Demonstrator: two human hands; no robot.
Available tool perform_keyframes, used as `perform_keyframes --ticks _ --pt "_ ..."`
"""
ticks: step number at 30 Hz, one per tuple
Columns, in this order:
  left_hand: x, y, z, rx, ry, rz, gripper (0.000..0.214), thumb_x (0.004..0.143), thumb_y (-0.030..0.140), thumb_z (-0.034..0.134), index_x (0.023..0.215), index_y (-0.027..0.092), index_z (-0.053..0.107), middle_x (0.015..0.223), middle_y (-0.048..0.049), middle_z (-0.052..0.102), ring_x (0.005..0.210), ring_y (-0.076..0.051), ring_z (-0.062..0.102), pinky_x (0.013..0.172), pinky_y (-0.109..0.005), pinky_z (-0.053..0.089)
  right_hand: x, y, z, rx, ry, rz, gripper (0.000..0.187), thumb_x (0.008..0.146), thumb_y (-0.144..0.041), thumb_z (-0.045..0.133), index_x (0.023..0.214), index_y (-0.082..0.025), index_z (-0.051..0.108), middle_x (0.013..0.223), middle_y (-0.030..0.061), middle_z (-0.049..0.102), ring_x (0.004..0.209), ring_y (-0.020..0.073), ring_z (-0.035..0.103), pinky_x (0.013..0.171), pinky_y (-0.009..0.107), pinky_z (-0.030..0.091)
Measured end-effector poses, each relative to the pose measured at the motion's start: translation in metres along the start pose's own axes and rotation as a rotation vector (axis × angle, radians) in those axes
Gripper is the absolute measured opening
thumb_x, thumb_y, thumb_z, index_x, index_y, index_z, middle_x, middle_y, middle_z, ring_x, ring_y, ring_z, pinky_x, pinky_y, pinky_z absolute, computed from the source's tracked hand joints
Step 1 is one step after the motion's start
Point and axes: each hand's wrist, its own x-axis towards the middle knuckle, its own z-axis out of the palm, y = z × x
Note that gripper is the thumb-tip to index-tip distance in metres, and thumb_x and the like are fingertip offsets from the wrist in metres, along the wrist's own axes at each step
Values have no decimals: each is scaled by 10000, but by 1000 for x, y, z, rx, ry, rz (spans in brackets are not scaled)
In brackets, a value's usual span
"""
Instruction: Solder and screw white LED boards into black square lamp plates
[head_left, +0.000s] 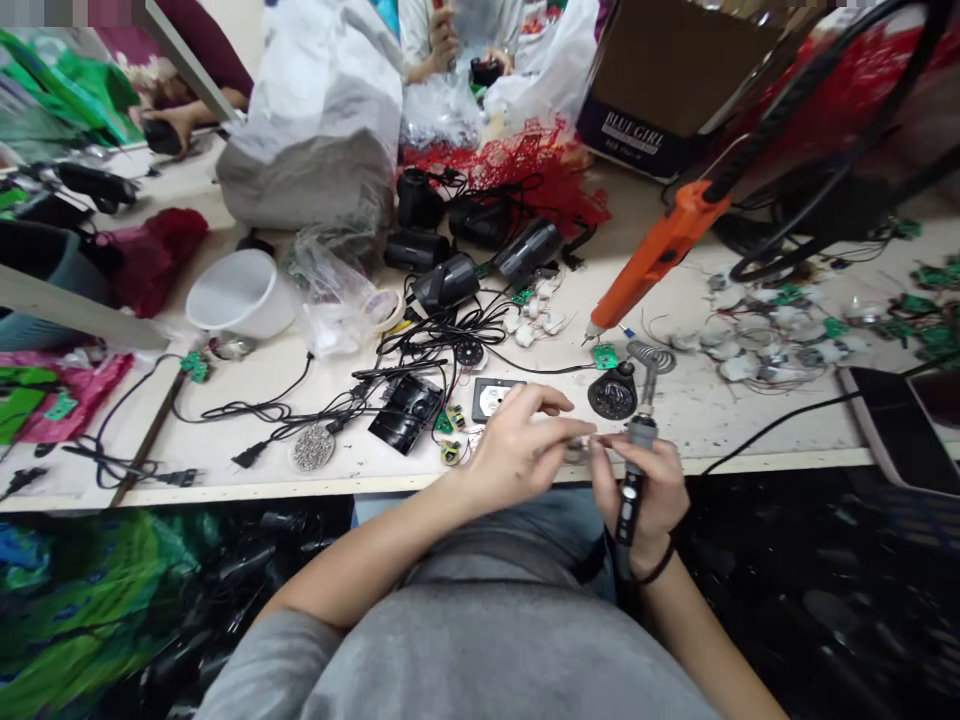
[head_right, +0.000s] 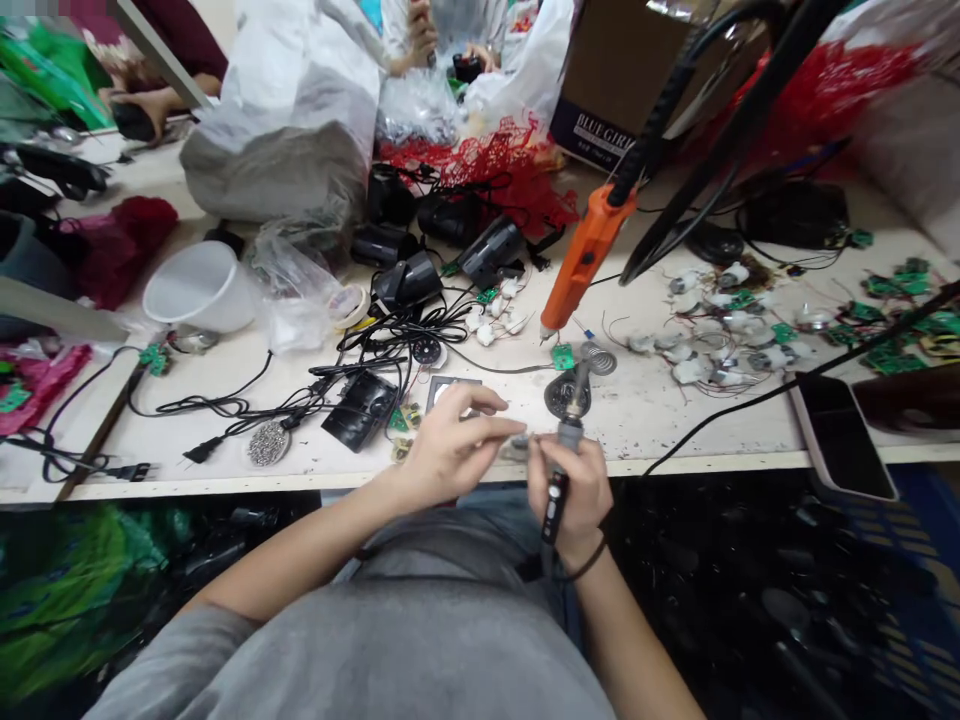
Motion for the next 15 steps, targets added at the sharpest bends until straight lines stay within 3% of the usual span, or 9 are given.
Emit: perform_keyframes --ticks 3,5,8,12,15 --pt "22 -33 -4 3 -43 -57 244 911 124 550 1060 170 737 1025 -85 627 972 -192 615 866 -339 535 12 29 -23 -156 49 -14 169 824 -194 781 920 -227 646 747 10 701 678 192 682 625 332 562" --pt "43 -59 -3 142 -102 -175 205 878 106 587 1003 153 742 998 -86 626 963 -211 617 872 -353 534 26 59 -38 -276 91 -34 126 829 -228 776 901 -217 674 747 35 702 692 213 678 648 357 562" --pt "77 -84 6 359 -238 -275 156 866 154 644 979 149 751 1055 -110 628 1047 -261 597 930 -396 520 51 115 -55 -436 196 -178 185 800 -240 795 953 -237 692 788 57 676 724 229 670 665 355 557" --pt "112 -89 26 527 -377 -330 134 842 184 677 909 107 763 1133 -169 634 1147 -313 541 987 -435 485 78 167 -68 -581 229 -220 252 819 -337 782 1032 -230 699 857 95 615 806 257 658 658 351 528" --pt "122 -87 39 537 -396 -381 122 797 151 701 874 77 759 1124 -197 646 1144 -333 536 971 -446 474 80 161 -69 -570 300 -268 335 791 -391 805 1050 -223 676 830 80 619 779 255 652 658 365 531"
